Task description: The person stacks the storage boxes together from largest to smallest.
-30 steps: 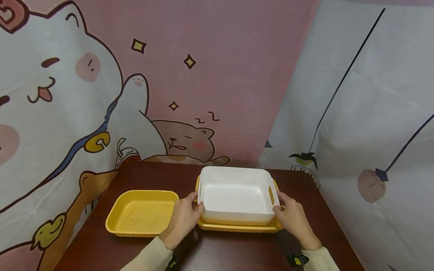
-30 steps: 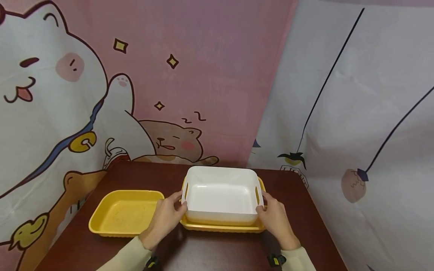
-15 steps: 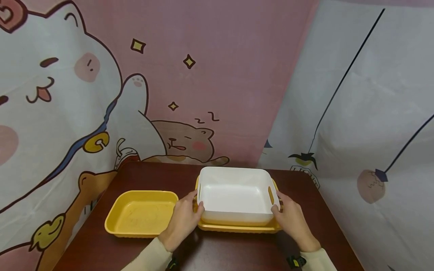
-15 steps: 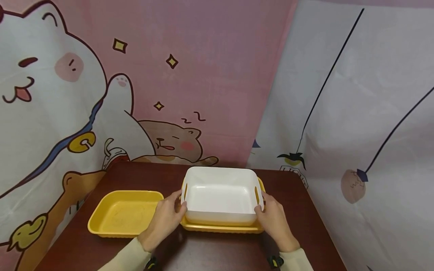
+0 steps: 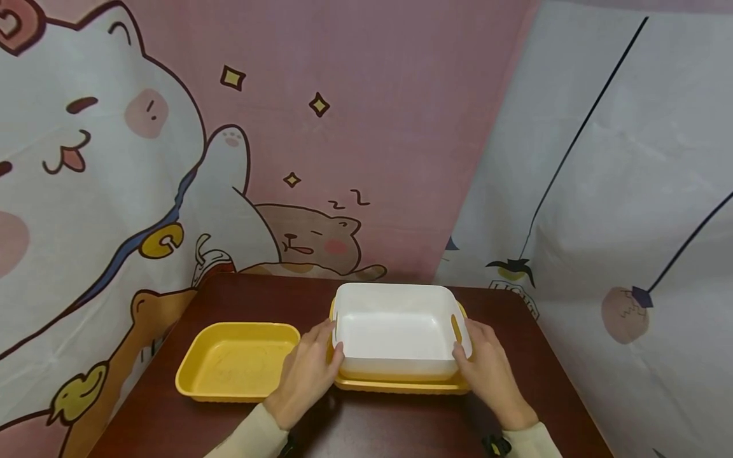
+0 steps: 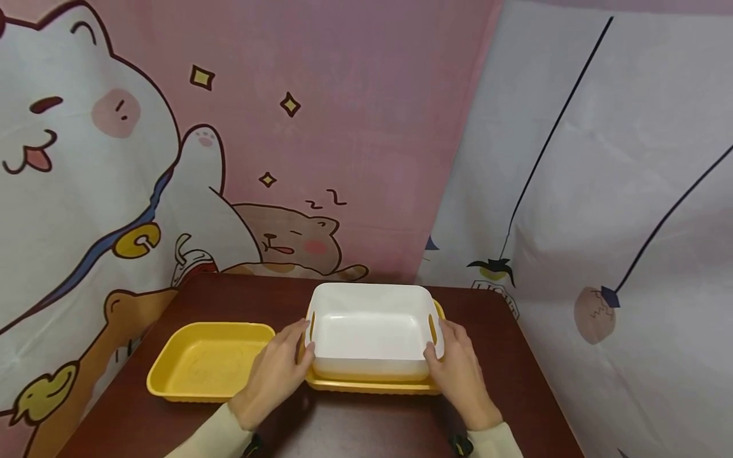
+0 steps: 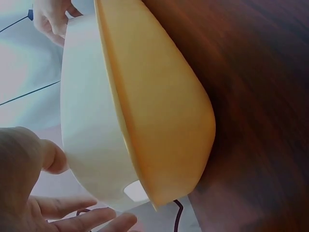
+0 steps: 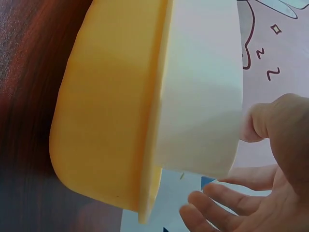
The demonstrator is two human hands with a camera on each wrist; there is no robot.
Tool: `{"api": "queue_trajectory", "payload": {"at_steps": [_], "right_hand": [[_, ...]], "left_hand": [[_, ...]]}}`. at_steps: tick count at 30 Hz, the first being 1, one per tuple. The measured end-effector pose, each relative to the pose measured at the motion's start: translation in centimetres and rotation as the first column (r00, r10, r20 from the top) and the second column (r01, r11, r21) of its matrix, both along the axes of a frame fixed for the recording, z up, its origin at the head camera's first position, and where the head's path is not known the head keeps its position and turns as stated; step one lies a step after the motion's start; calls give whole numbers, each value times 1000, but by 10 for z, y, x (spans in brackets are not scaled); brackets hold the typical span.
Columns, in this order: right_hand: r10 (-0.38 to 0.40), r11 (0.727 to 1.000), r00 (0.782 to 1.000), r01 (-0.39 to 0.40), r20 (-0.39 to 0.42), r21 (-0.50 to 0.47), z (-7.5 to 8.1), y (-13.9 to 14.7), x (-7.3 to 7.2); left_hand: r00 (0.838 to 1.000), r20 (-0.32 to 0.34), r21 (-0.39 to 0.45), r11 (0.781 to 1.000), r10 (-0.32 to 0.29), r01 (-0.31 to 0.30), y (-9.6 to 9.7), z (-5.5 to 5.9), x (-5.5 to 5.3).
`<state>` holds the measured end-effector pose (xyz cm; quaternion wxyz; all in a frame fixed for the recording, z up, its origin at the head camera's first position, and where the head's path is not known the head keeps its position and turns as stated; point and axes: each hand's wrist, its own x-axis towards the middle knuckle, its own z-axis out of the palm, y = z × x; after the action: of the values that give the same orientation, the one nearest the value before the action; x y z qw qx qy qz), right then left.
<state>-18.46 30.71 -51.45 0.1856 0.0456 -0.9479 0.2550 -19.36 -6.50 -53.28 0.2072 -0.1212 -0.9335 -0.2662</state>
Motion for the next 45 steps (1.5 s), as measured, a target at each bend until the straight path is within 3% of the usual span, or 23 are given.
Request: {"api": "queue_trajectory", "payload": {"at_steps": [9, 14, 20, 27, 38, 45], "right_hand": [[-24, 1000, 999, 24, -30, 15, 1, -13, 5], [25, 999, 990, -20, -138, 36, -2, -24, 5], [93, 993, 956, -69, -280, 92, -7, -37, 7], [212, 972, 897, -155, -387, 175, -12, -50, 5], [278, 957, 879, -218, -388, 192, -14, -77, 8], [299, 950, 884, -243, -359, 194, -13, -93, 11]], "left_hand": [[995, -96, -38, 999, -29, 26, -13, -2, 1], [990, -135, -46, 998, -42, 36, -22, -2, 4], [992, -126, -75, 997, -31, 22, -32, -2, 6], [992, -124, -81, 997, -4, -6, -45, -3, 7], [993, -112, -101, 994, 22, -33, -60, -3, 10], [987, -158, -100, 993, 39, -55, -72, -6, 11]]}}
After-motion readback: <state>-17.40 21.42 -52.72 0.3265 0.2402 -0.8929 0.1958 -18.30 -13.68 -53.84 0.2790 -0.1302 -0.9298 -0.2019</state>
